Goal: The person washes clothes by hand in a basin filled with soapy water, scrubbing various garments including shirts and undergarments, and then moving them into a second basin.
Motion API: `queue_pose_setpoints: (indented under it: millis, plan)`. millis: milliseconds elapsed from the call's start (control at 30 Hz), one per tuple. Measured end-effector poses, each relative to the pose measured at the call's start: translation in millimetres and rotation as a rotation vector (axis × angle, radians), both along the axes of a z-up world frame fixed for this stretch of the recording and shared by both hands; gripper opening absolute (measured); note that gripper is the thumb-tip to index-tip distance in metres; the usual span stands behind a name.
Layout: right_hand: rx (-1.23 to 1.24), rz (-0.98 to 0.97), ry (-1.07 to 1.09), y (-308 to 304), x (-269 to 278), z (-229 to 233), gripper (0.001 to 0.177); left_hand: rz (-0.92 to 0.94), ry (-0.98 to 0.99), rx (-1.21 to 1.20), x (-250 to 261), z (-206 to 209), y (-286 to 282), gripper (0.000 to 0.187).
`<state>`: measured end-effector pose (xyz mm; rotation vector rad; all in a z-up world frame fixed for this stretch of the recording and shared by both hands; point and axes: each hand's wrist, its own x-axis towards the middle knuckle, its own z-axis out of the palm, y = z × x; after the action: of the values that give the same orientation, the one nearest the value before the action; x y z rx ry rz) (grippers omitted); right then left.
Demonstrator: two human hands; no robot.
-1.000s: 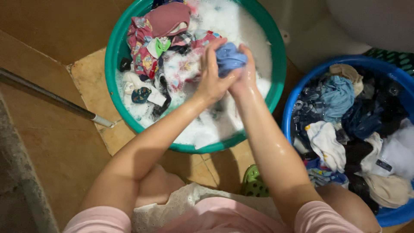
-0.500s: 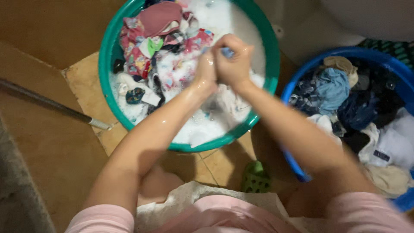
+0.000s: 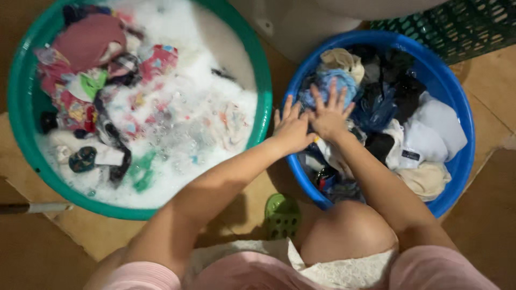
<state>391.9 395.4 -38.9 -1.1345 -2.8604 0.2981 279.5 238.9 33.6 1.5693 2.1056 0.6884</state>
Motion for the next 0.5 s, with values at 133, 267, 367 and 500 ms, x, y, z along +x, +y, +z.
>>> queue_pose_setpoints:
  millis: [133,267,367,500]
  plan:
    - [-0.096,0.149,-0.267,15,4,-49,0.069,-0.032,-0.144,-0.137,-6,11,-7,0.059]
    - [-0.187,0.173,-0.484,26,-17,-37,0.047,0.028,-0.155,-0.070,-40,4,-40,0.045]
    - [-0.166,0.175,-0.606,16,-64,24,0.035,0.044,-0.250,-0.198,-94,-22,-99,0.051]
    - [-0.016,0.471,-0.408,-39,-148,101,0.028,-0.002,-0.298,-0.434,-184,-61,-205,0.048]
